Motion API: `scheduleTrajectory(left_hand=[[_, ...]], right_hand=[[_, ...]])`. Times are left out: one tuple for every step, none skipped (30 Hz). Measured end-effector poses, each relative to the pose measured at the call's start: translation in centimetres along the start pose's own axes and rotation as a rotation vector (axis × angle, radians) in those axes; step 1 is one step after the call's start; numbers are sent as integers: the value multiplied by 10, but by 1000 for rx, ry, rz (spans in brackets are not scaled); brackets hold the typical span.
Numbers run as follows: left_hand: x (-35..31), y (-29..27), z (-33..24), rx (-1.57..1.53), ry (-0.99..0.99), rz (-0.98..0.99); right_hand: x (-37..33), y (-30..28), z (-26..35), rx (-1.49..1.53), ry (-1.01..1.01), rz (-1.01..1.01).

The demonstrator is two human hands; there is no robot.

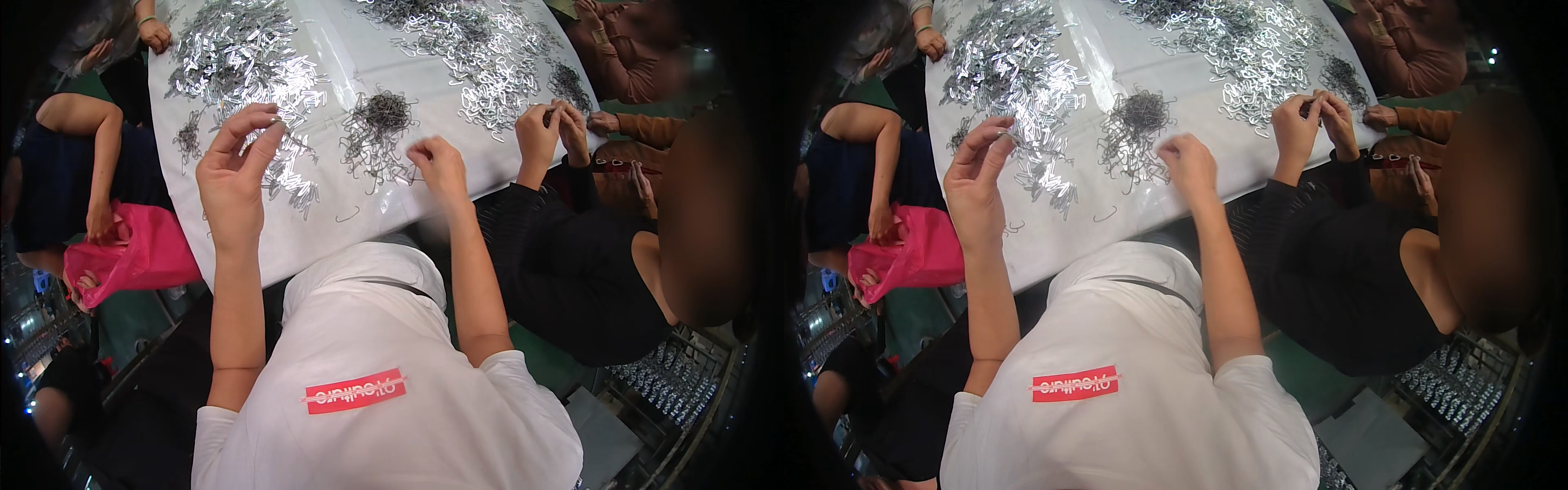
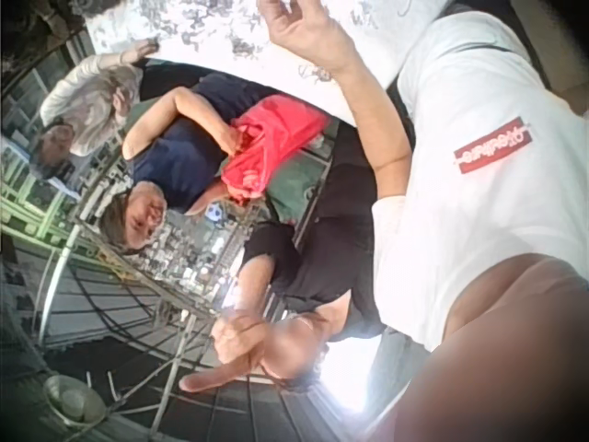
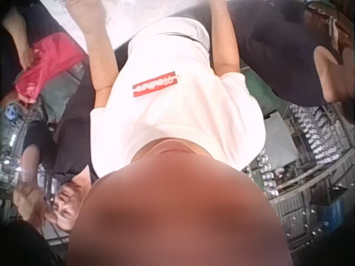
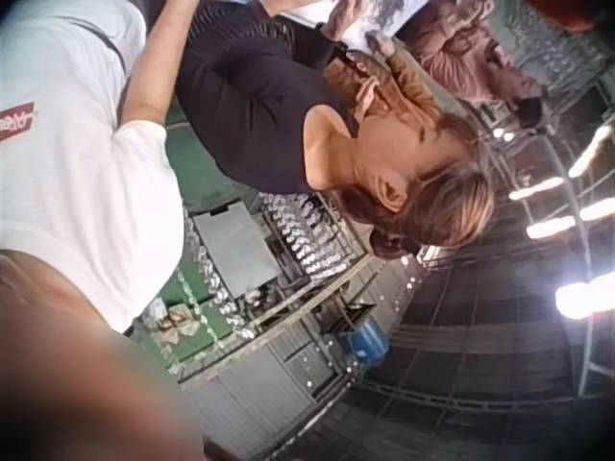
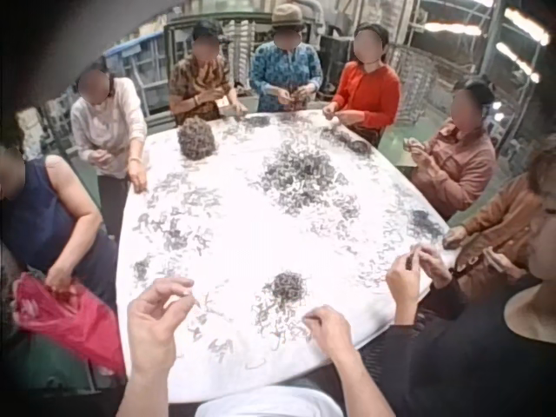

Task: The person assembles small metal hooks and fasteners by hand at a table, then hangs the assembled chains onto a metal rack. They repeat this cycle of picking parts, linking them, and hanging the finished chains.

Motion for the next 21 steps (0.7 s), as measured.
scheduleTrajectory(left_hand=[[1,-2,-1,5,13,0],[2,-4,-2,8,15,-7],[3,-5,-3,3,16,-10],[4,-7,-4,12,18,-16],[5,-8,-5,12,19,-19],[5,-9,-6,11,21,-22],[5,-11,-6,4,13,-32],[5,-12,-6,-4,5,-41],[5,-13,-6,-9,-4,-52],[4,-14,-7,-17,-5,-56],[4,-15,-7,-22,-8,-63],[3,-15,-7,-28,-9,-72],[3,-15,-7,-32,-12,-72],[2,-14,-7,-35,-12,-72],[2,-14,-7,-39,-8,-75],[1,-13,-8,-34,-10,-75],[-3,-11,-9,-29,-7,-75],[-4,-10,-10,-33,-4,-75],[-5,-9,-11,-47,-20,-67],[-9,-10,-13,-32,-40,-73],[-10,-10,-13,-27,-44,-77]], right_hand=[[-4,1,-19,-292,63,58],[-9,4,-32,-324,68,82],[-13,9,-43,-362,86,112],[-17,13,-51,-408,126,153],[-20,16,-54,-379,104,132],[-23,19,-56,-360,105,122],[-25,21,-56,-339,107,116],[-25,24,-54,-336,93,112],[-25,28,-51,-332,81,112],[-24,31,-47,-323,53,103],[-23,37,-43,-404,33,108],[-21,43,-37,-480,-4,104],[-19,46,-33,-555,-41,100],[-17,47,-33,-566,-23,119],[-13,48,-32,-577,-10,135],[-11,49,-31,-584,-1,156],[-10,47,-34,-551,48,182],[-7,44,-36,-516,92,214],[-5,42,-39,-482,136,245],[-11,42,-39,-486,130,279],[-11,42,-39,-490,116,303]])
Point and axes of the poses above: each hand's wrist, its own x-axis towards the middle knuckle, its own y-axis out of the palm, z = x × y, the point moved 4 cm from there along x, towards the middle knuckle, and after that the axes turned 5 degrees about -x, right-handed, at the moved point
